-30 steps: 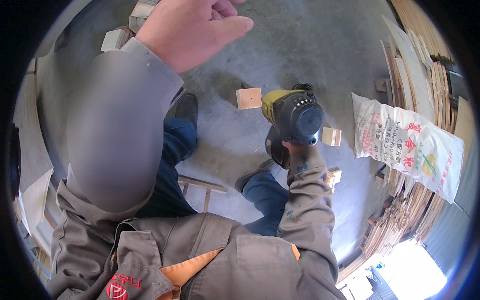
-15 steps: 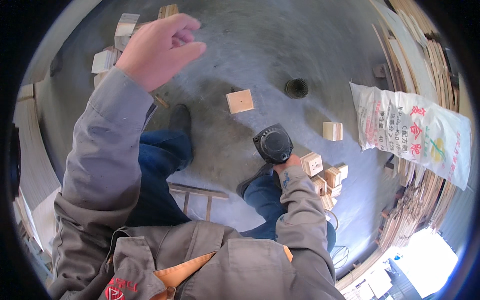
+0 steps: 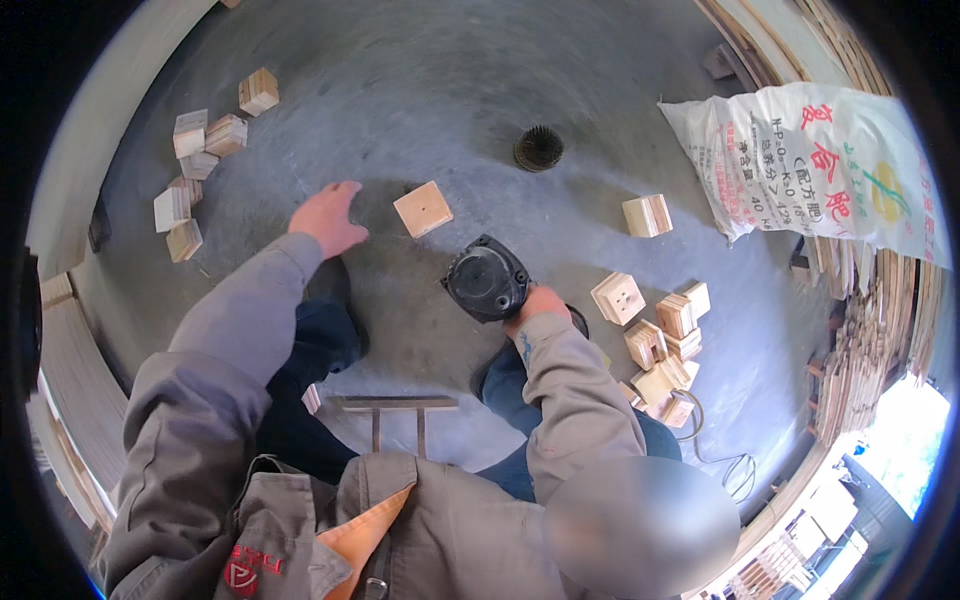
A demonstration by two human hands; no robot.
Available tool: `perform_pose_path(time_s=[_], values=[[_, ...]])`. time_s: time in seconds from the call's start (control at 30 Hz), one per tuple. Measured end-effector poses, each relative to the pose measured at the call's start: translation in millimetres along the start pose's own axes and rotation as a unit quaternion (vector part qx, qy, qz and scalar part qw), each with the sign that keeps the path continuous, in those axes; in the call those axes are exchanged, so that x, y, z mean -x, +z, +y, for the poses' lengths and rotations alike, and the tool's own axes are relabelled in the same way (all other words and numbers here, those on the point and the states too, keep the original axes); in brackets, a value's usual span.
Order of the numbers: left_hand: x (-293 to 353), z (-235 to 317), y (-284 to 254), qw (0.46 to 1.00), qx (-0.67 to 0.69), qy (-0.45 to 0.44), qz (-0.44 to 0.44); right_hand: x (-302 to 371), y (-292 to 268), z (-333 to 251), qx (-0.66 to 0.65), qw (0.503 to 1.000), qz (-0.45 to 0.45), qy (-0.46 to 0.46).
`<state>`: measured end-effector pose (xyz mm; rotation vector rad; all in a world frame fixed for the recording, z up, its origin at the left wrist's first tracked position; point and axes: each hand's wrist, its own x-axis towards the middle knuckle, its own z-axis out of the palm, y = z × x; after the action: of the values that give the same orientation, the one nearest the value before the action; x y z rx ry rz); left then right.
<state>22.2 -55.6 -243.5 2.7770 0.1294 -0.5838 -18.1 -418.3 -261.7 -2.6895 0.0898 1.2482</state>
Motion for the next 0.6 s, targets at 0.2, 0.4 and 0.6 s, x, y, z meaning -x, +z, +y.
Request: perform_pose_path(time_s=[0.2, 0.4, 0.6], values=[[-22.6, 41.9, 72.1, 0.999, 0.012, 0.044, -0.008, 5.8, -0.7, 6.8, -0.022, 1.000, 0.009, 0.017], [-42.4, 60.5, 102.5, 0.998, 0.046, 0.003, -0.034, -15.6, 23.8, 38.2, -0.034, 0.998, 0.008, -0.045], [-62.7, 50.4, 138.6, 0.998, 0.045, -0.010, 0.050, -0.6, 14.4, 7.5, -0.232, 0.972, -0.024, 0.028]])
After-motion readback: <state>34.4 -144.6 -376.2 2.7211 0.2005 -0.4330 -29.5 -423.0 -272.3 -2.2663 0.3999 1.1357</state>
